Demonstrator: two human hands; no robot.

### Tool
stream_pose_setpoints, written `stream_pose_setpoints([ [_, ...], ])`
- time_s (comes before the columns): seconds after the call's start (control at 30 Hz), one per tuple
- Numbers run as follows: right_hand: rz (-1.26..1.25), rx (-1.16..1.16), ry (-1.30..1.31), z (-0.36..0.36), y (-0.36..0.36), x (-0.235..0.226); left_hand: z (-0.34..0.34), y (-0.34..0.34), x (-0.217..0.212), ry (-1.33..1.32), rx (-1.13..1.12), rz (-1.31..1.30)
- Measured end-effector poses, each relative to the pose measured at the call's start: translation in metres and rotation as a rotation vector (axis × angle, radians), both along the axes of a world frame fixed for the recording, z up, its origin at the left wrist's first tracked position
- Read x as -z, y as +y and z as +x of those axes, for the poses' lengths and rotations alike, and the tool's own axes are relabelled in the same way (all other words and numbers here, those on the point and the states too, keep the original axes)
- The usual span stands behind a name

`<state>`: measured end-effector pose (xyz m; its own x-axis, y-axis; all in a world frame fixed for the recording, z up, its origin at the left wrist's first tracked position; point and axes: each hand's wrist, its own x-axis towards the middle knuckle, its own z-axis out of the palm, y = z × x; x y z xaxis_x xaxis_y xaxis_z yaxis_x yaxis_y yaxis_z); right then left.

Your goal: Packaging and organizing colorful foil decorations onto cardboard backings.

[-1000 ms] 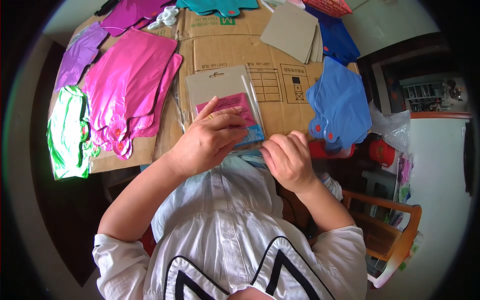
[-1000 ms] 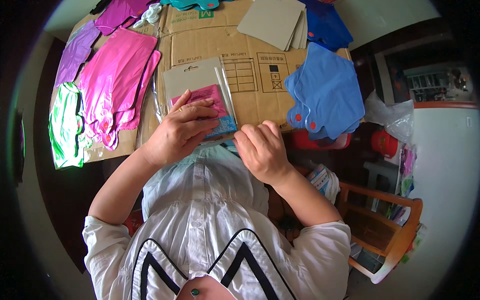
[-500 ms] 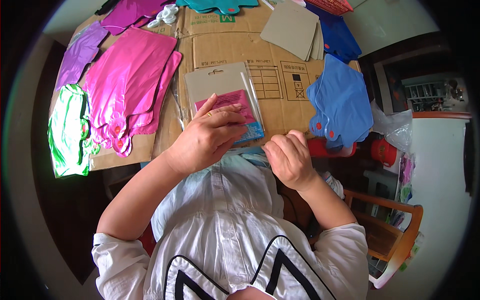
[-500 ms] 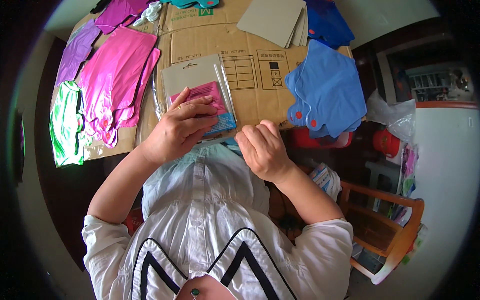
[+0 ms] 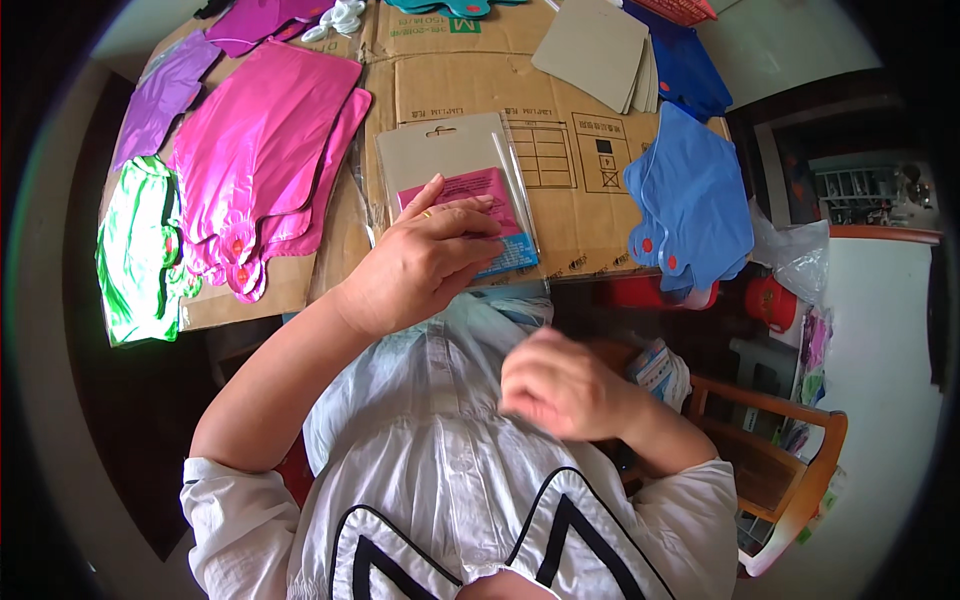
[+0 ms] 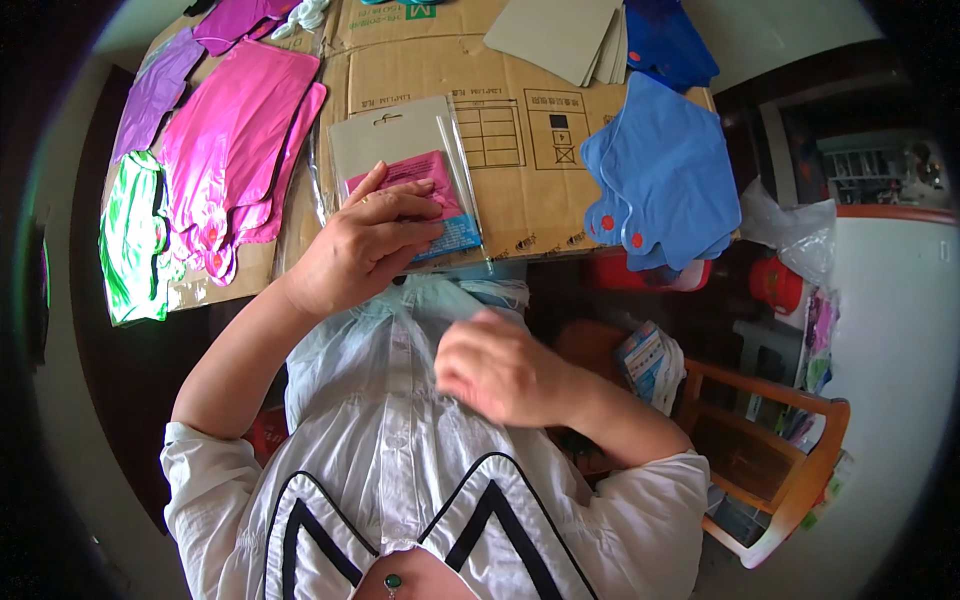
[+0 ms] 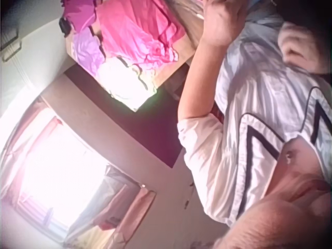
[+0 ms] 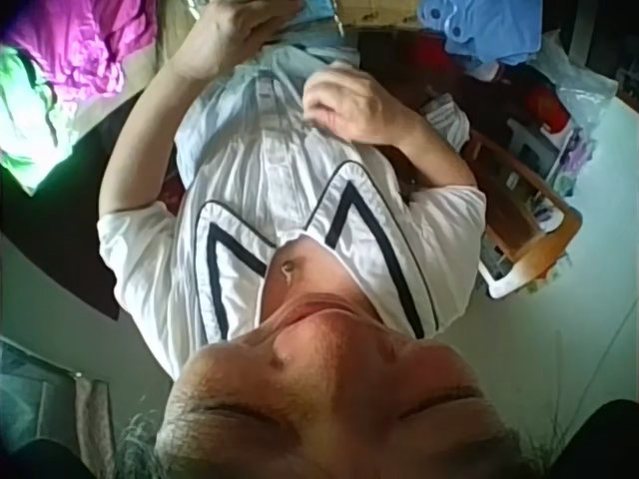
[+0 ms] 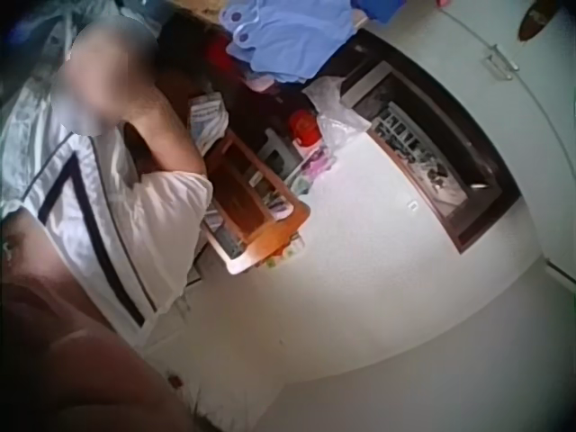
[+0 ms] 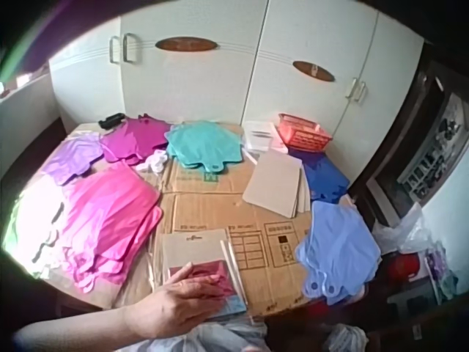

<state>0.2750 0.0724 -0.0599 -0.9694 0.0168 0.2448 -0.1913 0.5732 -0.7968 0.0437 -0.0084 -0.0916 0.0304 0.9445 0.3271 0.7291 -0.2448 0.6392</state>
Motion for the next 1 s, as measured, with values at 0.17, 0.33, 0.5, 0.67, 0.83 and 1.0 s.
stream_pose_setpoints([
  [0.17, -0.660, -0.287, -0.236, 0.013, 0.002, -0.036, -0.001, -0.002, -0.001, -0.012, 0.005, -0.005],
  [0.33, 0.038, 0.373, -0.074, 0.010, -0.001, -0.023, -0.001, -0.002, -0.002, -0.024, -0.003, -0.005],
  [0.5, -0.279, 0.457, -0.279, -0.017, -0.031, 0.005, -0.001, -0.002, 0.000, -0.024, -0.004, 0.019],
  [0.67, -0.511, 0.422, -0.332, -0.032, -0.052, 0.031, -0.002, -0.002, 0.000, -0.034, 0.008, 0.008],
  [0.83, -0.327, -0.158, -0.032, -0.029, -0.060, 0.023, -0.003, -0.001, -0.001, -0.066, 0.023, -0.001],
  [1.0, -0.138, 0.112, -0.356, -0.022, -0.040, 0.001, -0.003, -0.001, 0.002, -0.038, 0.023, 0.024],
])
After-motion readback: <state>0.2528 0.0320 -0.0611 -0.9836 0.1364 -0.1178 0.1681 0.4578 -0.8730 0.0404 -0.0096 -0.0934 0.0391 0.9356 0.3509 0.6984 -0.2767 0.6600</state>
